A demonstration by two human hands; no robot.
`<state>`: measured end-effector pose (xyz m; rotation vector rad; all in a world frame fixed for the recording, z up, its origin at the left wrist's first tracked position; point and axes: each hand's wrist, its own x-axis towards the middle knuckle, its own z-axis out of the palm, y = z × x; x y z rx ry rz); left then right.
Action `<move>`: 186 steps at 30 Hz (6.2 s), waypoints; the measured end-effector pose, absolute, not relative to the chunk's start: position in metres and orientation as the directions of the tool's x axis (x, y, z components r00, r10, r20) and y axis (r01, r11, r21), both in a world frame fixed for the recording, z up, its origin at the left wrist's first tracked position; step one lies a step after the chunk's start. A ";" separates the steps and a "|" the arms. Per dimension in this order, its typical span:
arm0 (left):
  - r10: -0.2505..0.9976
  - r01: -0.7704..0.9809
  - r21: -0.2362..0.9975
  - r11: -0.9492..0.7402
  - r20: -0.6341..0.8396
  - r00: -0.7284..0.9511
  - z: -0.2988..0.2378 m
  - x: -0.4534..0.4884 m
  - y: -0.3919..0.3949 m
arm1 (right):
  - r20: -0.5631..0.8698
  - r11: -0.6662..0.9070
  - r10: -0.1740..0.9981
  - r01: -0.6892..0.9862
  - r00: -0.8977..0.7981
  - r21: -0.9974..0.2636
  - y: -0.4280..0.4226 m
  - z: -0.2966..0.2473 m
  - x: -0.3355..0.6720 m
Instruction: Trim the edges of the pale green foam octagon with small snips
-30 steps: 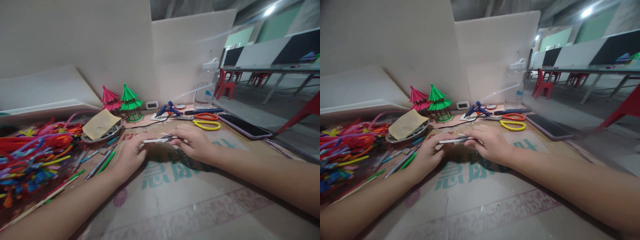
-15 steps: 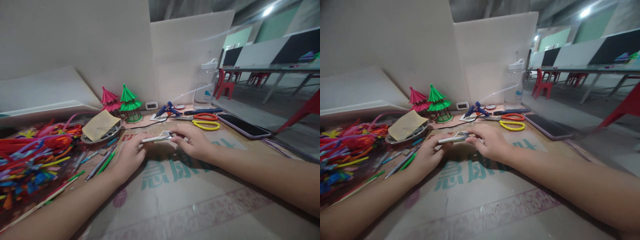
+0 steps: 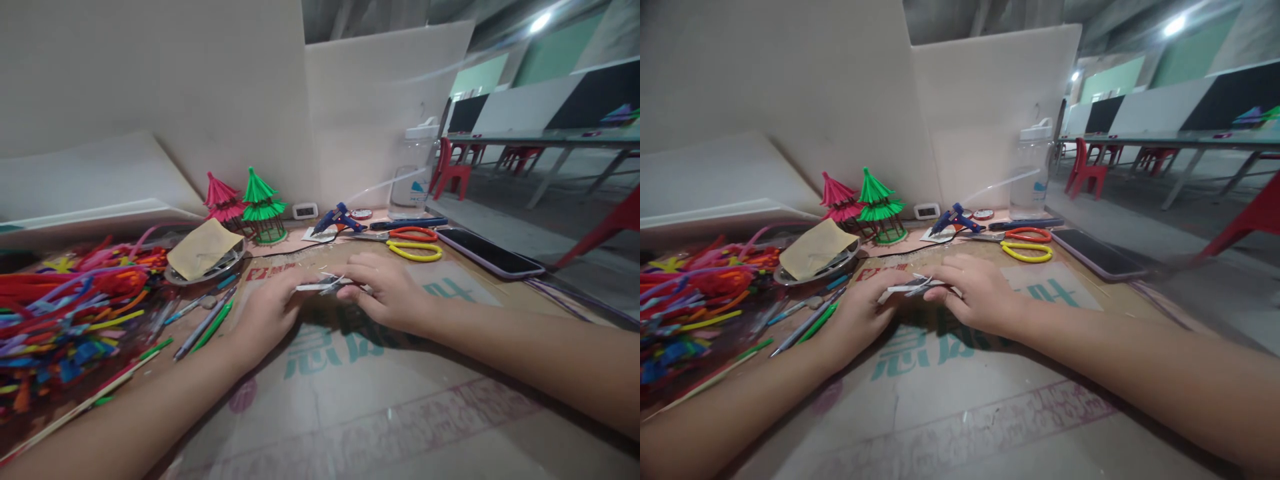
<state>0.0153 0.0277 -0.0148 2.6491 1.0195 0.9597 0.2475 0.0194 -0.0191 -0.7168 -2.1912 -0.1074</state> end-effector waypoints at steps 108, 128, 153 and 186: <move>0.768 0.543 0.551 -0.634 0.535 0.352 -0.026 0.007 0.040 | 0.711 0.769 0.586 0.543 -0.388 -0.337 0.037 -0.025 0.256; 0.724 0.548 0.478 -0.686 0.524 0.449 -0.026 0.011 0.037 | 0.709 0.781 0.577 0.529 -0.405 -0.333 0.027 -0.021 0.247; 0.857 0.470 0.717 -0.515 0.404 0.321 -0.017 0.019 0.034 | 0.483 0.521 0.853 0.340 -0.197 -0.783 0.040 -0.027 0.242; 0.822 0.537 0.625 -0.567 0.467 0.326 -0.024 0.013 0.035 | 0.744 0.744 0.631 0.444 -0.220 -0.499 0.035 -0.029 0.248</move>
